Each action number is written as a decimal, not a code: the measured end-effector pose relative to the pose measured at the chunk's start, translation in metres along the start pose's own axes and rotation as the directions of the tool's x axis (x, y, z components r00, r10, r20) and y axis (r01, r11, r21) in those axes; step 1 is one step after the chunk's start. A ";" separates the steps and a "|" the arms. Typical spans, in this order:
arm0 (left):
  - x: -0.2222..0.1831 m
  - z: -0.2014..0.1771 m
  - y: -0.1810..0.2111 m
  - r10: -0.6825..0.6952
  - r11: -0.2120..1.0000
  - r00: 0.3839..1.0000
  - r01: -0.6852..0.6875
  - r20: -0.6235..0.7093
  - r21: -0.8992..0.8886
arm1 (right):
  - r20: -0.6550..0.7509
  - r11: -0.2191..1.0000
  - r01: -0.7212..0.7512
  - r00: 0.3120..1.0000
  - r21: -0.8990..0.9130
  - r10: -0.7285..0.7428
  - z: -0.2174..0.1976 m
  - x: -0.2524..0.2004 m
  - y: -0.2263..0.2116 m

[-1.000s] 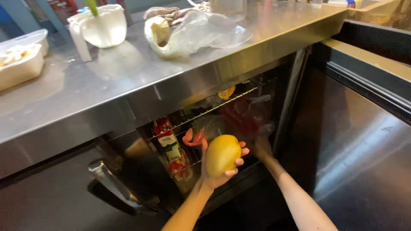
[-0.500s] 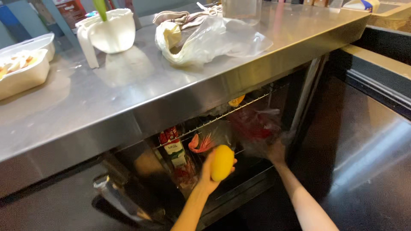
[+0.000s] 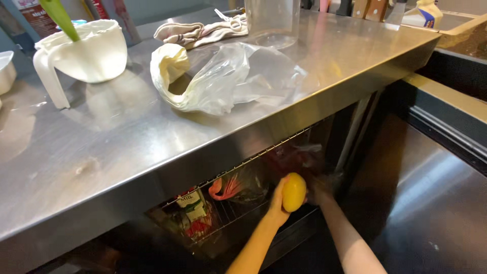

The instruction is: The person transfers cakes from a tray into a container by hand, pipes white cream onto each one using a piping bag, and then retrieves a mango and a bag of strawberries from a refrigerator.

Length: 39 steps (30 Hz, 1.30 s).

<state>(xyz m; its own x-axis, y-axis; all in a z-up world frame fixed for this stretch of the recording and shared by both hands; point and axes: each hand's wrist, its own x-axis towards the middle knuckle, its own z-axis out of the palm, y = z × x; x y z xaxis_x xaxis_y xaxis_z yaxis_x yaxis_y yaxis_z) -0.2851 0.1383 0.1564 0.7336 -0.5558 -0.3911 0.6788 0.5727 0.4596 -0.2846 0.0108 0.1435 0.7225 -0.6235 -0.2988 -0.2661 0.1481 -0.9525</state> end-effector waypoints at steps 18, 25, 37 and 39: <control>0.009 -0.044 0.030 0.077 0.995 0.988 -0.068 -0.132 0.067 | 0.497 0.607 0.512 0.842 -0.608 -0.212 0.000 0.033 -0.018; -0.056 -0.022 0.046 -0.034 0.963 0.999 0.035 0.010 -0.267 | 0.045 0.914 -0.089 0.996 0.397 0.078 -0.032 -0.093 -0.038; -0.157 0.049 -0.056 -0.310 0.945 0.705 0.304 0.637 0.124 | -0.451 0.771 0.636 0.696 0.027 -0.559 -0.209 -0.260 -0.067; -0.173 0.079 -0.062 -0.308 0.938 0.700 0.337 0.644 0.083 | -0.458 0.753 0.650 0.702 0.101 -0.545 -0.222 -0.288 -0.100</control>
<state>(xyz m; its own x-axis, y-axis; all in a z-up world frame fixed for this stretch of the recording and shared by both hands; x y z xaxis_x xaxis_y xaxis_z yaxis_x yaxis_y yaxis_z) -0.4563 0.1514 0.2583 0.2838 -0.9538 0.0985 0.8812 0.3000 0.3655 -0.6079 0.0050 0.3375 0.3604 -0.8699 0.3367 0.3338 -0.2168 -0.9174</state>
